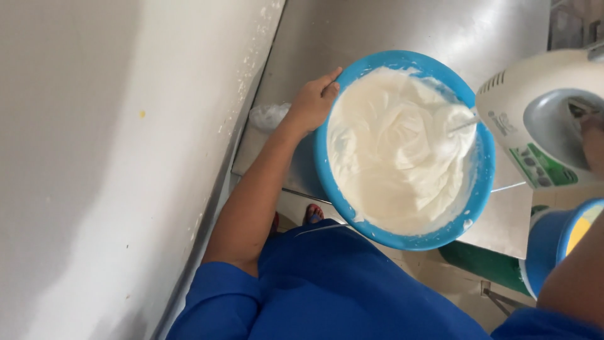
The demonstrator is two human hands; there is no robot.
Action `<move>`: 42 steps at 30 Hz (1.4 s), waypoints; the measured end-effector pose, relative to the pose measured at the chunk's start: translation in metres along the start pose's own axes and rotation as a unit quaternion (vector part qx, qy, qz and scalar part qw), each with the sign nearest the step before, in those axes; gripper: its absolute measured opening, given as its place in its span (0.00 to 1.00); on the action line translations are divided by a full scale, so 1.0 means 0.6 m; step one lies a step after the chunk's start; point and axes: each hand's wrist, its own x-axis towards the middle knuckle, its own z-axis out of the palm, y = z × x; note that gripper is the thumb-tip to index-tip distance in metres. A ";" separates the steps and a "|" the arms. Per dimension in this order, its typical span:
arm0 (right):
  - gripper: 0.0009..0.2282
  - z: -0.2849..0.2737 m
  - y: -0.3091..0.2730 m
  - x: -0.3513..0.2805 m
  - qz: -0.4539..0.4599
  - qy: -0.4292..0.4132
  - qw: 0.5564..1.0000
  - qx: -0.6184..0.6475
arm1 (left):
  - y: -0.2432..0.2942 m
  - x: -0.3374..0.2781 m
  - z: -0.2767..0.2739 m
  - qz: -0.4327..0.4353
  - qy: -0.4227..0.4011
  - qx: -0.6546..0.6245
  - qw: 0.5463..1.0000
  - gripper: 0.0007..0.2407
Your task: The person whips white cream in a blue bowl using a hand mixer.
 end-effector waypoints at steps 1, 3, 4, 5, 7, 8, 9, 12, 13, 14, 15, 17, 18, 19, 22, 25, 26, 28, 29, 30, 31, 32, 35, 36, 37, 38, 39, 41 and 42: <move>0.16 0.008 -0.014 0.028 -0.070 0.009 0.997 -0.011 | 0.019 -0.005 -0.005 -0.020 -0.028 -0.007 0.999 0.21; 0.13 0.018 -0.081 0.056 -0.146 0.014 0.989 -0.020 | 0.027 -0.003 -0.006 -0.041 -0.050 -0.015 0.998 0.23; 0.17 0.018 -0.132 0.054 -0.085 0.000 0.996 0.022 | 0.016 0.004 -0.003 -0.024 -0.039 0.001 0.999 0.22; 0.21 0.019 -0.184 0.051 -0.024 -0.016 0.997 0.066 | 0.005 0.011 -0.001 -0.007 -0.028 0.016 0.999 0.22; 0.17 -0.018 -0.333 -0.021 -0.163 0.010 0.982 0.098 | 0.003 0.011 0.000 0.002 -0.019 0.017 1.000 0.22; 0.19 -0.038 -0.405 -0.059 -0.294 0.037 0.946 0.131 | 0.002 0.011 0.000 0.014 -0.016 0.019 1.000 0.22; 0.19 -0.051 -0.447 -0.083 -0.297 0.035 0.945 0.133 | 0.004 0.009 -0.001 0.012 -0.012 0.020 1.000 0.22; 0.19 -0.087 -0.541 -0.152 -0.376 -0.015 0.914 0.148 | 0.008 0.009 -0.004 0.005 -0.010 0.027 1.000 0.22; 0.22 -0.092 -0.554 -0.174 -0.356 -0.007 0.926 0.125 | 0.006 0.009 -0.003 0.004 -0.007 0.014 1.000 0.22; 0.26 -0.098 -0.567 -0.196 -0.335 0.000 0.937 0.103 | 0.004 0.010 -0.002 0.003 -0.003 0.000 1.000 0.21; 0.26 -0.109 -0.576 -0.220 -0.331 0.002 0.938 0.102 | 0.004 0.012 -0.002 0.004 -0.008 0.001 1.000 0.21; 0.22 -0.131 -0.590 -0.270 -0.237 -0.071 0.963 0.106 | 0.000 0.017 0.002 0.019 -0.011 0.033 0.999 0.23; 0.22 -0.139 -0.571 -0.286 -0.230 -0.070 0.965 0.105 | -0.006 0.018 0.002 0.020 -0.018 0.033 0.999 0.23; 0.22 -0.148 -0.552 -0.302 -0.216 -0.088 0.968 0.087 | -0.010 0.022 0.002 0.032 -0.017 0.029 0.999 0.23; 0.22 -0.153 -0.447 -0.337 -0.166 -0.126 0.972 0.111 | -0.011 0.029 0.000 0.034 -0.014 0.009 0.999 0.22; 0.25 -0.155 -0.333 -0.367 -0.087 -0.139 0.977 0.138 | 0.002 0.018 -0.003 0.011 -0.017 -0.008 1.000 0.22; 0.27 -0.157 -0.298 -0.378 -0.045 -0.127 0.983 0.126 | 0.009 0.013 -0.006 0.004 -0.021 -0.009 1.000 0.22; 0.22 -0.104 -0.185 -0.316 0.129 -0.159 0.970 0.130 | 0.012 0.013 -0.009 -0.004 -0.018 -0.003 1.000 0.22; 0.23 -0.082 -0.125 -0.288 0.298 -0.188 0.927 0.128 | 0.015 0.013 -0.006 -0.012 -0.015 0.000 1.000 0.22; 0.23 -0.066 -0.115 -0.273 0.300 -0.187 0.926 0.129 | 0.008 0.014 0.001 -0.011 -0.018 0.001 1.000 0.22; 0.28 -0.047 -0.107 -0.255 0.276 -0.132 0.950 0.065 | 0.002 0.018 0.004 -0.008 0.010 0.005 1.000 0.21; 0.32 -0.028 -0.098 -0.236 0.249 -0.076 0.966 0.000 | -0.003 0.023 0.007 -0.004 0.038 0.010 0.999 0.21; 0.24 -0.123 -0.388 -0.302 -0.228 0.041 0.969 0.081 | -0.021 0.039 0.015 -0.002 0.097 0.040 0.994 0.20; 0.24 -0.133 -0.409 -0.319 -0.224 0.043 0.970 0.080 | -0.005 0.034 0.014 -0.001 0.094 0.040 0.995 0.20; 0.23 -0.143 -0.433 -0.332 -0.174 0.015 0.981 0.085 | 0.010 0.030 0.009 -0.029 0.078 0.049 0.995 0.21; 0.22 -0.152 -0.458 -0.346 -0.123 -0.014 0.988 0.089 | 0.024 0.025 0.004 -0.058 0.062 0.058 0.995 0.22; 0.22 -0.153 -0.429 -0.348 -0.122 -0.015 0.989 0.089 | 0.037 0.018 0.004 -0.059 0.061 0.058 0.995 0.22; 0.10 -0.154 -0.375 -0.351 -0.112 -0.044 0.986 0.117 | 0.062 0.004 0.001 -0.104 0.118 0.148 0.976 0.26; 0.10 -0.149 -0.331 -0.350 -0.113 -0.046 0.986 0.117 | 0.058 -0.023 0.019 -0.105 0.118 0.148 0.976 0.26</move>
